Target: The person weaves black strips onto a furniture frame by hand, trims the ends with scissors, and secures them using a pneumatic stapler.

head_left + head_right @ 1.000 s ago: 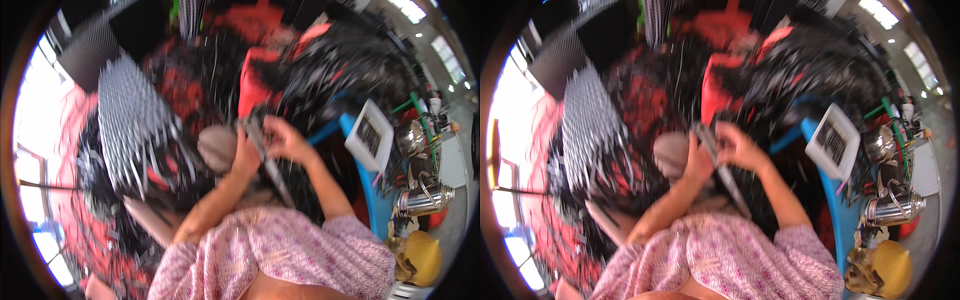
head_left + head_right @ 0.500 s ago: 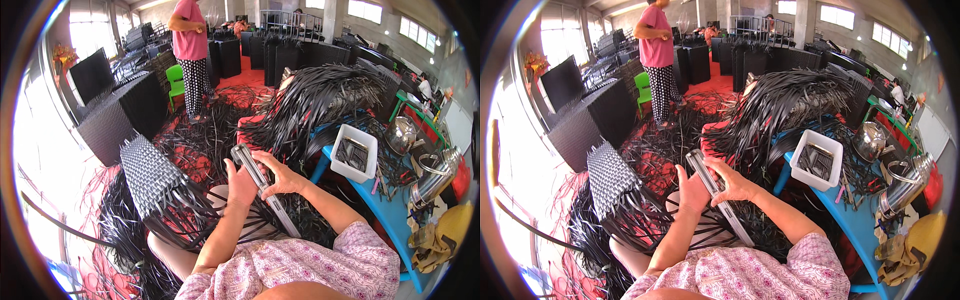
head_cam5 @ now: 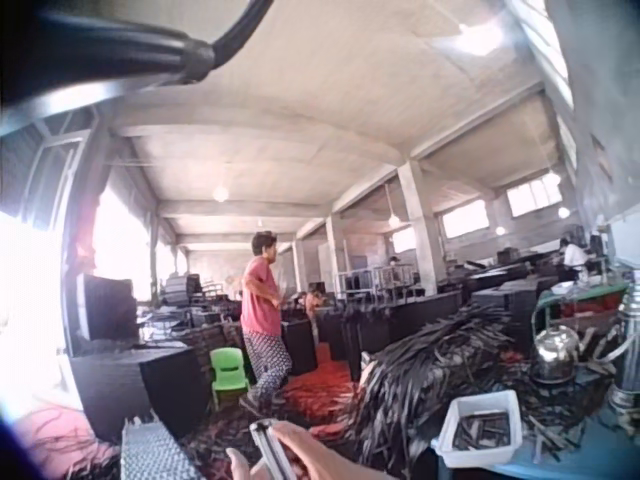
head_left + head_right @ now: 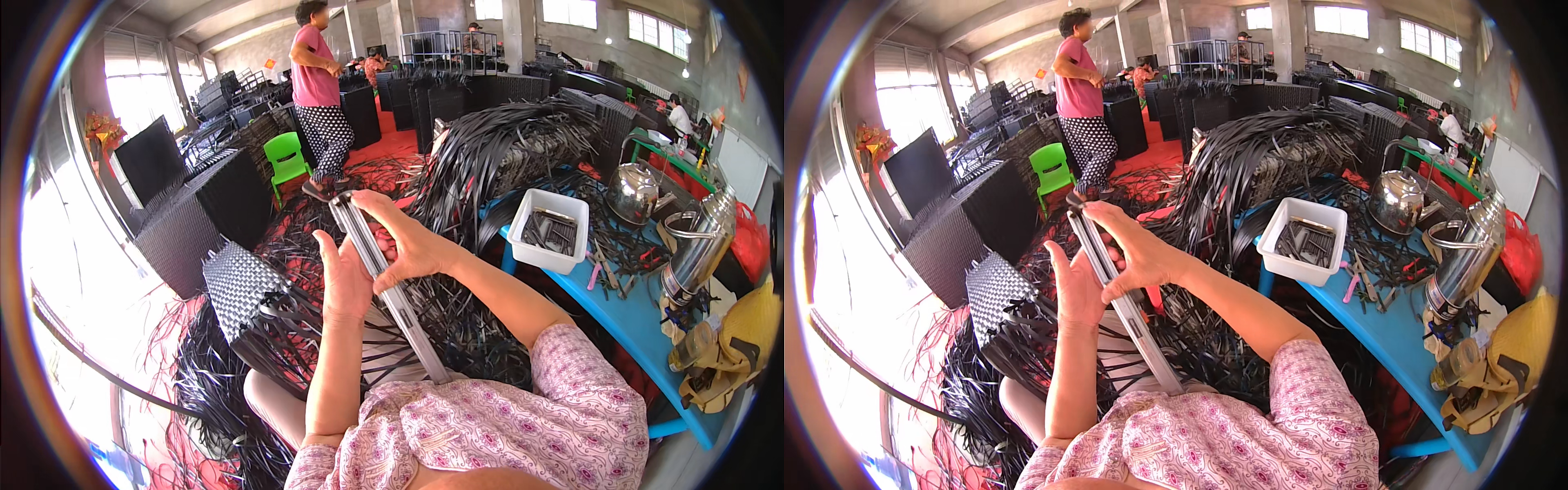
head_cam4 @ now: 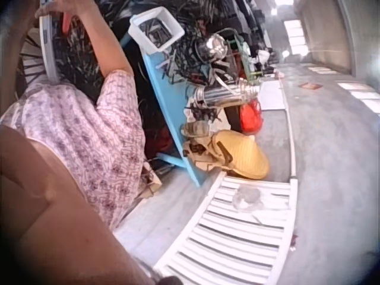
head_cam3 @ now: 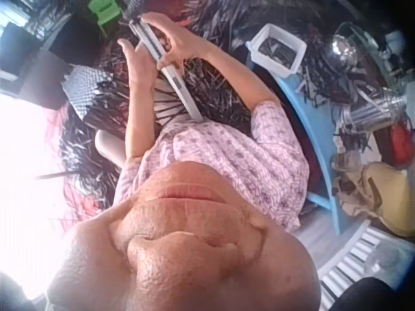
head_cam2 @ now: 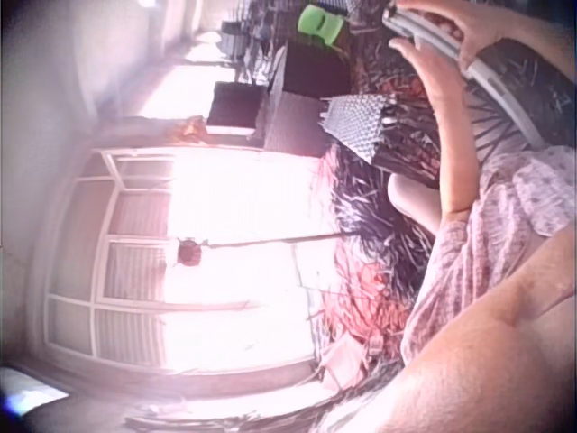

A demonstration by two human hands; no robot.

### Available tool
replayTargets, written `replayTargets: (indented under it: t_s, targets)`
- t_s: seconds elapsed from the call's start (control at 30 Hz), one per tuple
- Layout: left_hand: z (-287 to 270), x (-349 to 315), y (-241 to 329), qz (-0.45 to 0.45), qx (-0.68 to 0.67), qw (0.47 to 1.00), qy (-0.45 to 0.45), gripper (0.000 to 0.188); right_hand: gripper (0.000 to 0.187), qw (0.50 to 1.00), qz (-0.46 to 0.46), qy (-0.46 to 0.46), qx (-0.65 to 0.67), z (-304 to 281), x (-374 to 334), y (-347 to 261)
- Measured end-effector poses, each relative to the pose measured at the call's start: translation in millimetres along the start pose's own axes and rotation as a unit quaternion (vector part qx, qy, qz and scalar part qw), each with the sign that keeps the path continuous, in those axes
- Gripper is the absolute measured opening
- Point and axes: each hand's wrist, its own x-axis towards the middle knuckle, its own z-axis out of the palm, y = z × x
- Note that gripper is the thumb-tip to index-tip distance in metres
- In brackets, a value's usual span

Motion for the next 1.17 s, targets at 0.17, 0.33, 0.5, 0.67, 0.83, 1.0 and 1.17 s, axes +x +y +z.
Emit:
replayTargets:
  t_s: [0.17,0.33,0.5,0.67,0.83,1.0,1.17]
  targets:
    - [2,-3,4,0.04,0.04,0.997,0.045,0.092,0.132,0.999,0.012,0.03,-0.011,-12,21,-13]
    - [2,-12,5,0.039,0.074,0.995,0.05,0.092,0.126,0.998,0.054,-0.007,0.043,-11,31,-21]
    - [8,-16,5,0.054,0.062,0.995,0.055,0.099,0.134,0.983,0.082,-0.042,0.16,-11,39,-10]
    - [14,-22,11,0.06,0.06,0.994,0.068,0.105,0.125,0.985,0.074,-0.074,0.136,-11,48,-15]
    - [8,-26,15,0.055,0.107,0.992,0.045,0.111,0.104,0.995,0.073,-0.019,0.061,-9,54,-29]
    - [12,-31,12,0.05,0.136,0.989,0.004,0.118,0.069,0.979,0.145,0.048,0.137,1,52,-22]
    - [-12,-23,9,-0.006,0.102,0.995,0.017,0.115,0.02,0.968,0.16,0.108,0.161,21,63,0]
